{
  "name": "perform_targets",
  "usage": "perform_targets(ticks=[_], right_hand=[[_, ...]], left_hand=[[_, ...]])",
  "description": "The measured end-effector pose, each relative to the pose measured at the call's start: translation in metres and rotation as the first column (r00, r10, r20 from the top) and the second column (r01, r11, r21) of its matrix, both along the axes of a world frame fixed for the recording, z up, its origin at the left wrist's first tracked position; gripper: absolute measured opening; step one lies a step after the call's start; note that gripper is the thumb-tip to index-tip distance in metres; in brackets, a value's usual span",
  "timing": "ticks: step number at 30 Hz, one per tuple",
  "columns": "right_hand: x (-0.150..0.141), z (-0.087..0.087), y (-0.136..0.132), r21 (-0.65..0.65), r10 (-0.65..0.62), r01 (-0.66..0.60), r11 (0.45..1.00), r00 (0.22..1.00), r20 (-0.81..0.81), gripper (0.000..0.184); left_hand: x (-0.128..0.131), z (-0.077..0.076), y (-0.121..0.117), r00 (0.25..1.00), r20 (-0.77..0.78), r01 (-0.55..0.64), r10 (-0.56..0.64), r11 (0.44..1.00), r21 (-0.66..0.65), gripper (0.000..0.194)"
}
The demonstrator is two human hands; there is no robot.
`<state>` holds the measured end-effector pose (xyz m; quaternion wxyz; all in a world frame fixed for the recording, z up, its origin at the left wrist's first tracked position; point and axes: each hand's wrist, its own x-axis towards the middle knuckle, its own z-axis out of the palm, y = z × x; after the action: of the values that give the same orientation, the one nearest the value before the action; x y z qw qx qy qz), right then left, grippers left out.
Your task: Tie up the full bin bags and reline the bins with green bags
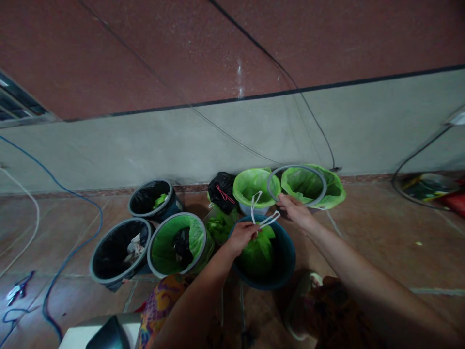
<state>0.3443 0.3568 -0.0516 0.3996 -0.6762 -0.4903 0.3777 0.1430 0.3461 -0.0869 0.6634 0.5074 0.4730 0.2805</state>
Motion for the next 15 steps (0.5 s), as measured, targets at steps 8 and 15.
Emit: perform_targets(ticks=[8,15], right_hand=[[-0.025,0.004,-0.028,-0.204,0.562,-0.524,0.827,0.784,0.264,0.030],[-0.019,-0.001,-0.027,-0.229,0.646,-0.605,0.763,0.728,0.228,0.021]], left_hand=[[0.001,0.002,0.001,0.988,0.045,-0.145,0.150,0.985,-0.093,0.019],[-0.005,0.004,0.007,0.966,-0.258,0.068,-0.016,0.979,0.194,0.013]])
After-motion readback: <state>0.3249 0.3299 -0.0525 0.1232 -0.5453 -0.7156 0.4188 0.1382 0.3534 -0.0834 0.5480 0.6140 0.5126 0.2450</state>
